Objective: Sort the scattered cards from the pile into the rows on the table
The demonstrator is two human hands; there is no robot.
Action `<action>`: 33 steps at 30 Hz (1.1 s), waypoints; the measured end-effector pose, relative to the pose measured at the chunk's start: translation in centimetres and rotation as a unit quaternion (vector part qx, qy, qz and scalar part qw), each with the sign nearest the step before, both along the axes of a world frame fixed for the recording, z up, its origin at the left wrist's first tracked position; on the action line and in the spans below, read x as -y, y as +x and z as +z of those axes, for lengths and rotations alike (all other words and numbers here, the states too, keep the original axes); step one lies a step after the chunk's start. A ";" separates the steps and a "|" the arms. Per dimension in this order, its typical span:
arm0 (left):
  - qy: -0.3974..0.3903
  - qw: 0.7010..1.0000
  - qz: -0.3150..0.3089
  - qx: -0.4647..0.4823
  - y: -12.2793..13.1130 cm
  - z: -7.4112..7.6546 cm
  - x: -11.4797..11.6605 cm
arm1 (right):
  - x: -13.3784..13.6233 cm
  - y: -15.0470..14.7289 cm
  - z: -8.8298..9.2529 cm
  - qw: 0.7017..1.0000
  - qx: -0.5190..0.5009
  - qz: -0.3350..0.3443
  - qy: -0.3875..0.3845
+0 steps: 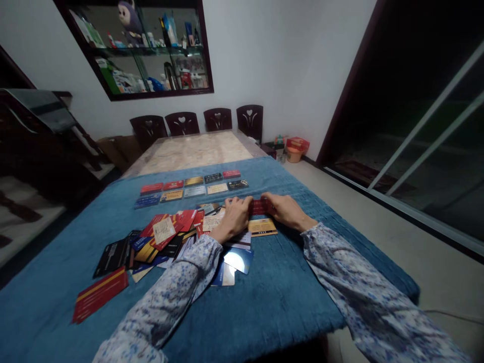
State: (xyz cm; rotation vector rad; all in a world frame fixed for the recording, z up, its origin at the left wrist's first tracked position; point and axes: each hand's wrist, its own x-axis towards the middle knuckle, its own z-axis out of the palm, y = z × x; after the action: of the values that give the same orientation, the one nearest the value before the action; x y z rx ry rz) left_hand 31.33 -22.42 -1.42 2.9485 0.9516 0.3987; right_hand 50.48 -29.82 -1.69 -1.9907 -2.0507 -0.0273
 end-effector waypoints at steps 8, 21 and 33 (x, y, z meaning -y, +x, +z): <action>-0.016 0.999 0.005 0.030 0.0 -0.9 -0.6 | 0.1 -0.4 0.1 1.000 0.027 -0.015 -0.003; -0.030 0.999 0.003 0.025 -0.2 0.7 -0.6 | 0.2 -0.1 0.5 0.995 0.087 0.006 0.053; 0.027 0.999 0.020 -0.004 -0.2 1.1 -0.7 | -0.4 0.2 1.3 0.986 0.158 0.004 0.051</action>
State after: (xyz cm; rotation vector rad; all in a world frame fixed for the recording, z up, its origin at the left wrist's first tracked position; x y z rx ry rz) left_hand 31.13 -21.74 -0.28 2.9848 1.0184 0.4220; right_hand 50.71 -29.38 -0.39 -2.0195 -2.1917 -0.4650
